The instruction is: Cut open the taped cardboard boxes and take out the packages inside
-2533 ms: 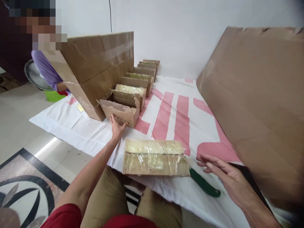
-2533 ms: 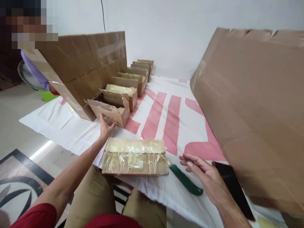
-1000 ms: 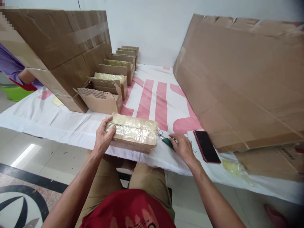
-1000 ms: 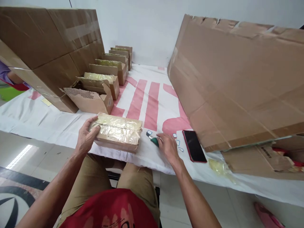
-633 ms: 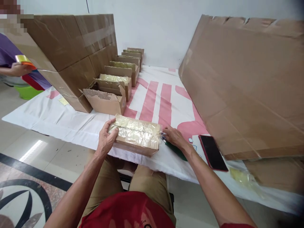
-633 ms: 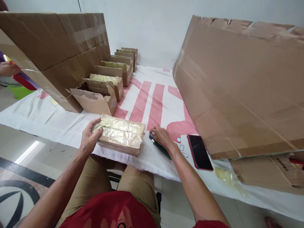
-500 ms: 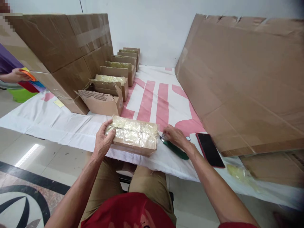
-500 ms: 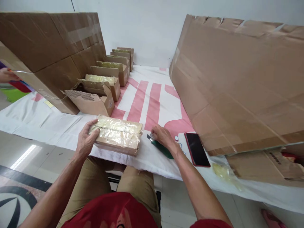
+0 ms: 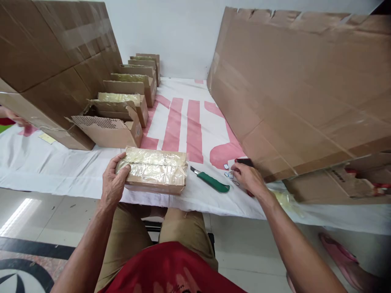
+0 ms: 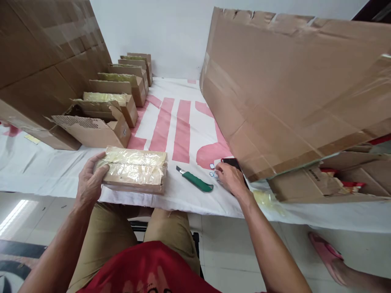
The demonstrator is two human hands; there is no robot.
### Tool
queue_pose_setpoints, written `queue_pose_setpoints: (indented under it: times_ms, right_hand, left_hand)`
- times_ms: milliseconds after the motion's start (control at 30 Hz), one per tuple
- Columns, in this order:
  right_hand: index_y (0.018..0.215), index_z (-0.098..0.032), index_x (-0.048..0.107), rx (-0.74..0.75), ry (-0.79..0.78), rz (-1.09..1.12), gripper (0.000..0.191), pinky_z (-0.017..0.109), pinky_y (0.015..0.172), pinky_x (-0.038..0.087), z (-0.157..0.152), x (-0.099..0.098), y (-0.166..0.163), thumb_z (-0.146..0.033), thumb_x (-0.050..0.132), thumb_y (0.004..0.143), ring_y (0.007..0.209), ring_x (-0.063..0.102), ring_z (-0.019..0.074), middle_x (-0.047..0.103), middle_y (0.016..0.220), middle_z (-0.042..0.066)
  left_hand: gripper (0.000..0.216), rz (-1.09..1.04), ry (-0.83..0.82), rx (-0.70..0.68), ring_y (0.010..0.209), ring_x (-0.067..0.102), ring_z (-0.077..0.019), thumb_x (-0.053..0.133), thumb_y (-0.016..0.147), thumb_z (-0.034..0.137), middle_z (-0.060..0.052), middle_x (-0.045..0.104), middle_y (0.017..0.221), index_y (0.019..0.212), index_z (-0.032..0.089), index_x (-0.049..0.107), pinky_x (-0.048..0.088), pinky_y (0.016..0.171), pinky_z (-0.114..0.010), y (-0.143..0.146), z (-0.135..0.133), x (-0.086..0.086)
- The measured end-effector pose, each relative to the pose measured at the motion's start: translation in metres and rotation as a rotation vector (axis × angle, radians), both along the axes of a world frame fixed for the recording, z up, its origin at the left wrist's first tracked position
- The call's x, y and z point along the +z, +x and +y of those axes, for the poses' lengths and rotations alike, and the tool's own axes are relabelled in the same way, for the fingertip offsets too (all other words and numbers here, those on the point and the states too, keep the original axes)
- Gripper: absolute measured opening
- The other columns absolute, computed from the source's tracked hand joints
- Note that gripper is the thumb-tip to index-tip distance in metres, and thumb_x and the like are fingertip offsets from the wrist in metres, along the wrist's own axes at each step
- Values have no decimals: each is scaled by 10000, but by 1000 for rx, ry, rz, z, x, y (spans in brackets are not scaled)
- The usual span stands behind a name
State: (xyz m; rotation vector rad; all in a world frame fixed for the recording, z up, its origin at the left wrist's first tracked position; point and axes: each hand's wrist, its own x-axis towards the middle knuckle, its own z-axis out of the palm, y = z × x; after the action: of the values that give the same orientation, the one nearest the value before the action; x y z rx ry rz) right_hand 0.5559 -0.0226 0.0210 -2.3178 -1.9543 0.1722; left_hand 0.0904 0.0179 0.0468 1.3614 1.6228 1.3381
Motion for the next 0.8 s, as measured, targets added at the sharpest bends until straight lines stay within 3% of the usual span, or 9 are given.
queue_pose_setpoints:
  times_ms: [100, 167, 300, 433, 533, 667, 733, 800]
  right_hand:
    - [1094, -236, 746, 7, 98, 24, 301, 328, 781, 471, -7, 10, -6, -263, 472, 973, 975, 704, 251, 775, 1140, 86]
    - [1122, -232, 740, 123, 125, 71, 305, 338, 829, 490, -11, 9, -23, -294, 477, 980, 987, 704, 252, 771, 1156, 84]
    - [1166, -176, 720, 387, 43, -31, 306, 416, 908, 490, -15, -14, -72, -300, 555, 939, 1033, 686, 315, 746, 1143, 147]
    - [1189, -143, 691, 376, 81, -179, 327, 477, 873, 498, -10, -39, -88, -262, 496, 956, 1010, 677, 360, 730, 1106, 192]
    - [1173, -152, 684, 402, 100, -100, 361, 477, 858, 517, -5, -44, -80, -261, 414, 959, 985, 691, 353, 746, 1056, 188]
    - [1092, -223, 679, 196, 159, 237, 403, 412, 742, 556, -4, -15, -65, -409, 347, 961, 834, 717, 300, 761, 924, 117]
    - [1043, -247, 683, 57, 153, 408, 488, 387, 604, 534, -4, 16, -63, -584, 341, 955, 669, 680, 279, 728, 761, 77]
    - [1005, -269, 703, 21, 141, 490, 594, 368, 511, 487, -2, 53, -71, -754, 376, 906, 574, 630, 260, 689, 665, 53]
  left_hand:
    - [503, 0, 5, 3, 1176, 622, -275, 691, 787, 411, -55, 704, 1243, 1246, 204, 698, 482, 1081, -389, 0, 1, -1]
    - [498, -14, 7, 12, 1173, 628, -273, 686, 791, 405, -56, 702, 1242, 1247, 205, 692, 490, 1072, -383, 1, 1, -3]
    - [538, -86, -15, -17, 1143, 652, -277, 668, 803, 412, -77, 703, 1237, 1290, 184, 656, 506, 1050, -403, 1, -4, -4]
    - [542, -109, 3, -68, 1208, 636, -294, 678, 803, 427, -81, 710, 1260, 1285, 181, 664, 472, 1094, -422, 0, -5, -1]
    - [547, -144, 0, -100, 1197, 641, -297, 684, 790, 433, -82, 723, 1246, 1272, 175, 672, 472, 1088, -431, -1, 0, 4]
    - [524, -246, 7, -121, 1161, 656, -295, 666, 772, 407, -88, 731, 1229, 1239, 168, 681, 492, 1053, -422, 0, 10, 9]
    - [494, -267, 24, -126, 1118, 664, -279, 648, 771, 391, -78, 733, 1213, 1213, 175, 694, 511, 1009, -399, 1, 15, 10]
    - [473, -280, 18, -135, 1035, 670, -254, 633, 771, 374, -65, 738, 1169, 1196, 181, 706, 527, 941, -371, 2, 20, 8]
